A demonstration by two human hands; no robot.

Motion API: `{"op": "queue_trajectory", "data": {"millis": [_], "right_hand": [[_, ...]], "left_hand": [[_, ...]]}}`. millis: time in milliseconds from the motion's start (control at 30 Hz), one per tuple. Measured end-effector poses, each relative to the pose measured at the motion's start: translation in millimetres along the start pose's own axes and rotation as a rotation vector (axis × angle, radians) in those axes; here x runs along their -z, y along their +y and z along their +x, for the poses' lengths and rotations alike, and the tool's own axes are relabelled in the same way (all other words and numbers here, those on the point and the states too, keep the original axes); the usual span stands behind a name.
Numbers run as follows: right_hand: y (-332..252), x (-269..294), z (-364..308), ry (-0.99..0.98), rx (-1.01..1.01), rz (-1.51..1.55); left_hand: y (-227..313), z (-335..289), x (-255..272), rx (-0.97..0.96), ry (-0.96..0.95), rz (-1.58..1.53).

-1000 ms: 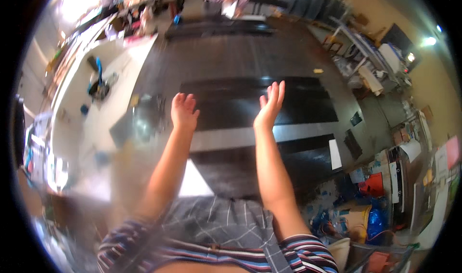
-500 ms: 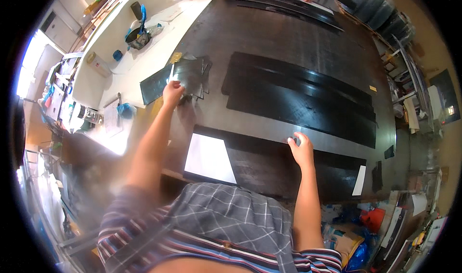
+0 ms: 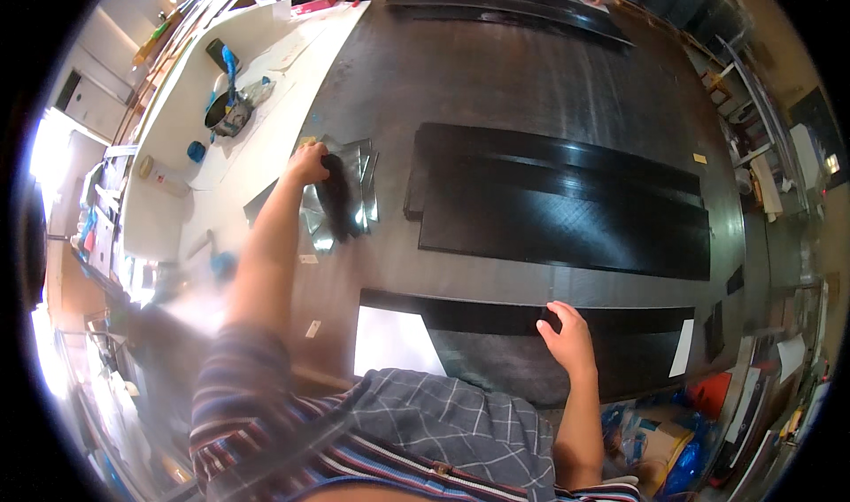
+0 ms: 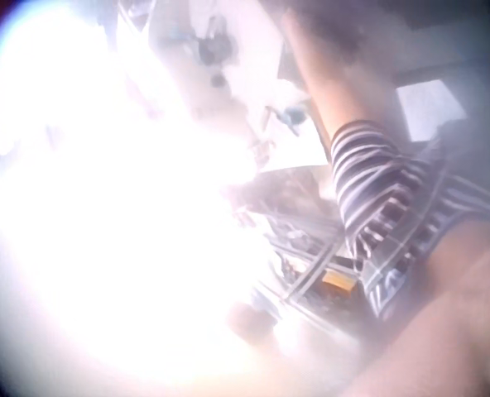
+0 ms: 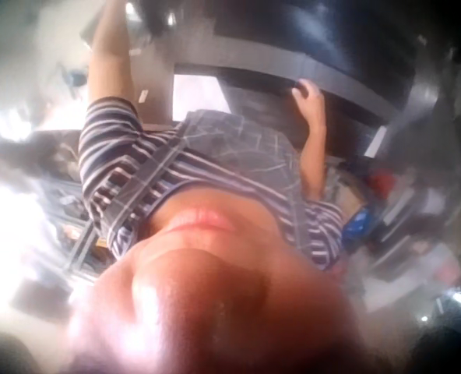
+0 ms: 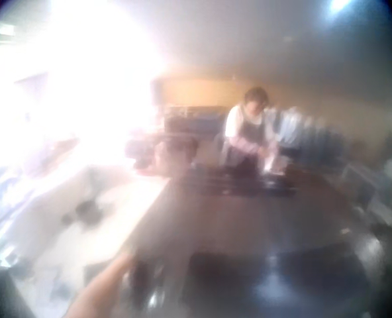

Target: The person positions white templates onto dark flexible sheets on a large industrial work table. They pick up and organize the sheets into a stack.

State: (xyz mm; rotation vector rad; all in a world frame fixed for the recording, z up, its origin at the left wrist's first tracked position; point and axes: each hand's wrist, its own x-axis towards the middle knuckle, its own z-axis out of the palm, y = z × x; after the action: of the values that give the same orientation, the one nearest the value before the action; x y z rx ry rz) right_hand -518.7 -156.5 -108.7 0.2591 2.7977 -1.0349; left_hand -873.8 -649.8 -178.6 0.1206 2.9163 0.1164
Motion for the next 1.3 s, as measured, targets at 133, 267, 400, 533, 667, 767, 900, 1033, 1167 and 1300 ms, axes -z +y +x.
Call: {"op": "queue_trajectory", "data": {"millis": [133, 267, 400, 533, 667, 767, 900, 1033, 1167, 1300], "right_hand": [[-16, -2, 11, 0.012, 0.042, -0.016], [-37, -5, 32, -0.001, 0.078, 0.023], [-65, -14, 56, -0.042, 0.186, 0.007], [-92, -36, 75, 0.138, 0.439, -0.037], [-119, -69, 89, 0.296, 0.633, -0.213], [-115, -77, 98, 0.348, 0.635, -0.328], [-83, -64, 114, 0.446, 0.604, -0.059], [-34, -55, 140, 0.191, 0.035, 0.324], [5, -42, 162, -0.123, -0.26, 0.583], [31, -48, 174, -0.096, -0.083, 0.285]], "left_hand": [[4, 5, 18, -0.042, -0.115, 0.075], [7, -1, 32, -0.106, -0.09, 0.151], [-23, -18, 45, -0.328, -0.114, -0.089], [60, -97, 117, -0.268, -0.248, -0.632], [107, -144, 99, -0.14, -0.382, -1.19], [144, -160, 80, 0.069, -0.504, -1.363], [149, -158, 28, 0.182, -0.738, -1.67], [151, -144, -19, 0.327, -0.526, -1.677], [177, -149, -30, 0.325, -0.458, -1.61], [187, -138, -42, 0.299, -0.449, -1.684]]}}
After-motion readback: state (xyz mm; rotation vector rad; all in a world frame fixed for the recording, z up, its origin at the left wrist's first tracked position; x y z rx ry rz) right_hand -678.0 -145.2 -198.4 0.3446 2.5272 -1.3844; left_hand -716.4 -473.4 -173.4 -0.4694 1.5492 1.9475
